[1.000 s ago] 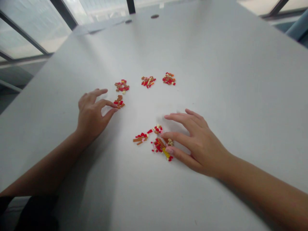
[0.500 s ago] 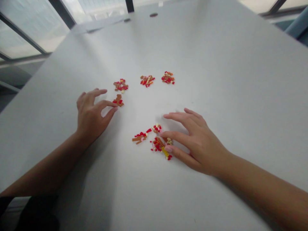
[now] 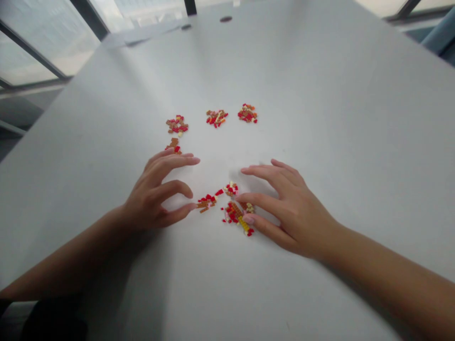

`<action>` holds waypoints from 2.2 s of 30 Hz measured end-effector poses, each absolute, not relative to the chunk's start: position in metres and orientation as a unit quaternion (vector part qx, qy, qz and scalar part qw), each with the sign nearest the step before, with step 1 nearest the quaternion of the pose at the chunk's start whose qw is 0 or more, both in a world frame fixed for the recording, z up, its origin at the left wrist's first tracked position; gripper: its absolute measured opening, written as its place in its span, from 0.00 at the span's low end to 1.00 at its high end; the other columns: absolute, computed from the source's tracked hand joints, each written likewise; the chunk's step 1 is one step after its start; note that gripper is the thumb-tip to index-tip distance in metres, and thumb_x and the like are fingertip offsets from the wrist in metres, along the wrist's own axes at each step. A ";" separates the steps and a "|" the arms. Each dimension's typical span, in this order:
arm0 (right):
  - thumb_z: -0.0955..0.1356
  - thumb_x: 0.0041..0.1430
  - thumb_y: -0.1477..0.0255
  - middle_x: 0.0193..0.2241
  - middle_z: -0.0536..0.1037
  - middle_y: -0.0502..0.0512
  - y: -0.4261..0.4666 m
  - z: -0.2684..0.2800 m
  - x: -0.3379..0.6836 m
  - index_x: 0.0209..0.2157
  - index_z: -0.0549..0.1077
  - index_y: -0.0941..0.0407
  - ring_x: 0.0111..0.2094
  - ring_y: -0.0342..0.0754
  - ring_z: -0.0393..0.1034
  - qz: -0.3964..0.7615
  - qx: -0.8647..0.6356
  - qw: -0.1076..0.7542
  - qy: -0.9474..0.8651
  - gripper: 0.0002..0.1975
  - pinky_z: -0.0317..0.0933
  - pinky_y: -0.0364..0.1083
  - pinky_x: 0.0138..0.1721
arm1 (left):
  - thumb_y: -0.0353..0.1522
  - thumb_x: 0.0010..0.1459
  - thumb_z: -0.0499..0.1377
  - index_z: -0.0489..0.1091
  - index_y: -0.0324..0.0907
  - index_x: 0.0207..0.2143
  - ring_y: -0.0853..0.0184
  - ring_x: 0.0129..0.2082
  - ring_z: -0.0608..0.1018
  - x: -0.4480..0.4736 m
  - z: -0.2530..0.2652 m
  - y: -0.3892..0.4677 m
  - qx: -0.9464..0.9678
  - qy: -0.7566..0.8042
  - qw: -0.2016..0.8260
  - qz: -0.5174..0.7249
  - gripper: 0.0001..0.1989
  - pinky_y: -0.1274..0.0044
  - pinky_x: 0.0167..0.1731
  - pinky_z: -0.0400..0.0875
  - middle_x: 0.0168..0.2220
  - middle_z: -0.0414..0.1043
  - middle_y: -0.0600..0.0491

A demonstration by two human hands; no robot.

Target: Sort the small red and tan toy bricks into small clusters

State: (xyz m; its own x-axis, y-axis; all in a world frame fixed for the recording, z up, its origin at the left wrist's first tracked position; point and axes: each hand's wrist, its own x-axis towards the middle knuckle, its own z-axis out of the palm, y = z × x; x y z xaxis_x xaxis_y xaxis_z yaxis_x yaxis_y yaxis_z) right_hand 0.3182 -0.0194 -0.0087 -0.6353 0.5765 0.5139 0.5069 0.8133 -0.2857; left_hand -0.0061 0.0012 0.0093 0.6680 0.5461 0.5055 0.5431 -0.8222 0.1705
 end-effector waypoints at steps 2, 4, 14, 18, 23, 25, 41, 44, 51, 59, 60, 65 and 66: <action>0.67 0.71 0.68 0.64 0.74 0.64 -0.019 -0.008 0.318 0.54 0.78 0.49 0.65 0.59 0.70 0.050 -0.293 0.298 -0.907 0.13 0.59 0.66 0.69 | 0.36 0.66 0.64 0.75 0.47 0.34 0.55 0.64 0.76 -0.006 0.010 0.001 0.917 0.297 0.003 0.267 0.07 0.54 0.68 0.65 0.64 0.75 0.45; 0.66 0.72 0.68 0.63 0.74 0.65 -0.019 -0.008 0.318 0.55 0.77 0.50 0.65 0.60 0.70 0.046 -0.289 0.295 -0.909 0.13 0.59 0.67 0.69 | 0.37 0.68 0.64 0.75 0.47 0.33 0.56 0.63 0.77 -0.005 0.010 0.002 0.921 0.290 -0.003 0.259 0.09 0.55 0.68 0.66 0.63 0.76 0.45; 0.67 0.71 0.68 0.66 0.73 0.61 -0.020 -0.010 0.321 0.52 0.80 0.46 0.65 0.59 0.70 0.060 -0.273 0.304 -0.911 0.13 0.58 0.68 0.70 | 0.49 0.70 0.62 0.74 0.46 0.34 0.57 0.62 0.78 -0.005 0.007 0.005 0.927 0.270 -0.025 0.260 0.19 0.57 0.68 0.67 0.62 0.77 0.44; 0.66 0.72 0.67 0.65 0.74 0.60 -0.020 -0.011 0.321 0.53 0.81 0.46 0.65 0.59 0.69 0.061 -0.286 0.299 -0.908 0.14 0.59 0.68 0.69 | 0.49 0.71 0.62 0.74 0.45 0.34 0.56 0.62 0.79 -0.004 0.008 0.004 0.926 0.258 -0.031 0.272 0.19 0.58 0.67 0.68 0.61 0.78 0.42; 0.65 0.73 0.68 0.65 0.73 0.62 -0.020 -0.011 0.321 0.56 0.79 0.47 0.66 0.58 0.68 0.056 -0.288 0.301 -0.907 0.15 0.59 0.67 0.70 | 0.49 0.69 0.64 0.75 0.46 0.36 0.54 0.62 0.78 -0.007 0.006 0.005 0.926 0.268 -0.007 0.267 0.17 0.56 0.68 0.66 0.62 0.76 0.44; 0.65 0.73 0.67 0.65 0.73 0.61 -0.020 -0.010 0.321 0.54 0.79 0.47 0.66 0.57 0.68 0.067 -0.273 0.304 -0.910 0.14 0.58 0.66 0.70 | 0.48 0.68 0.65 0.75 0.46 0.37 0.53 0.62 0.78 -0.007 0.005 0.006 0.925 0.266 -0.002 0.271 0.16 0.55 0.68 0.66 0.63 0.76 0.44; 0.68 0.71 0.62 0.66 0.75 0.52 -0.014 0.005 0.331 0.47 0.83 0.41 0.63 0.58 0.72 0.109 -0.232 0.274 -0.927 0.11 0.61 0.65 0.69 | 0.55 0.68 0.60 0.74 0.46 0.37 0.54 0.61 0.79 -0.008 0.007 0.006 0.930 0.275 -0.017 0.241 0.23 0.56 0.67 0.68 0.61 0.77 0.43; 0.69 0.70 0.63 0.65 0.75 0.53 -0.014 0.005 0.329 0.50 0.82 0.42 0.63 0.58 0.72 0.098 -0.224 0.265 -0.933 0.11 0.62 0.64 0.69 | 0.56 0.69 0.60 0.73 0.46 0.38 0.54 0.61 0.79 -0.007 0.006 0.007 0.931 0.264 -0.018 0.252 0.23 0.56 0.67 0.68 0.60 0.78 0.42; 0.63 0.72 0.74 0.60 0.78 0.57 -0.020 -0.008 0.324 0.48 0.82 0.47 0.59 0.58 0.75 0.063 -0.326 0.355 -0.874 0.15 0.70 0.59 0.61 | 0.59 0.64 0.63 0.74 0.46 0.42 0.51 0.63 0.77 -0.009 0.005 0.006 0.931 0.269 0.007 0.245 0.25 0.55 0.68 0.66 0.62 0.77 0.41; 0.63 0.75 0.66 0.66 0.73 0.62 -0.020 -0.009 0.321 0.56 0.79 0.48 0.65 0.60 0.69 0.045 -0.286 0.303 -0.908 0.17 0.62 0.65 0.67 | 0.61 0.65 0.60 0.71 0.41 0.58 0.46 0.67 0.74 -0.011 -0.002 0.008 0.938 0.264 0.011 0.223 0.36 0.55 0.70 0.62 0.64 0.73 0.35; 0.63 0.75 0.67 0.65 0.73 0.61 -0.020 -0.009 0.321 0.56 0.80 0.48 0.65 0.60 0.69 0.043 -0.293 0.306 -0.905 0.17 0.62 0.64 0.67 | 0.60 0.65 0.60 0.71 0.41 0.59 0.46 0.68 0.74 -0.011 -0.002 0.008 0.939 0.265 0.019 0.219 0.36 0.55 0.70 0.62 0.64 0.73 0.34; 0.63 0.75 0.68 0.63 0.76 0.59 -0.021 -0.011 0.323 0.51 0.82 0.46 0.63 0.59 0.72 0.036 -0.340 0.314 -0.886 0.16 0.68 0.61 0.62 | 0.62 0.62 0.63 0.72 0.43 0.60 0.46 0.69 0.72 -0.012 0.000 0.007 0.937 0.289 0.057 0.187 0.39 0.54 0.71 0.60 0.66 0.72 0.36; 0.63 0.75 0.68 0.63 0.76 0.59 -0.021 -0.012 0.324 0.50 0.82 0.46 0.63 0.59 0.72 0.037 -0.342 0.309 -0.887 0.15 0.69 0.62 0.62 | 0.62 0.62 0.63 0.72 0.43 0.60 0.46 0.69 0.72 -0.011 0.001 0.007 0.937 0.292 0.060 0.184 0.39 0.54 0.71 0.60 0.66 0.72 0.37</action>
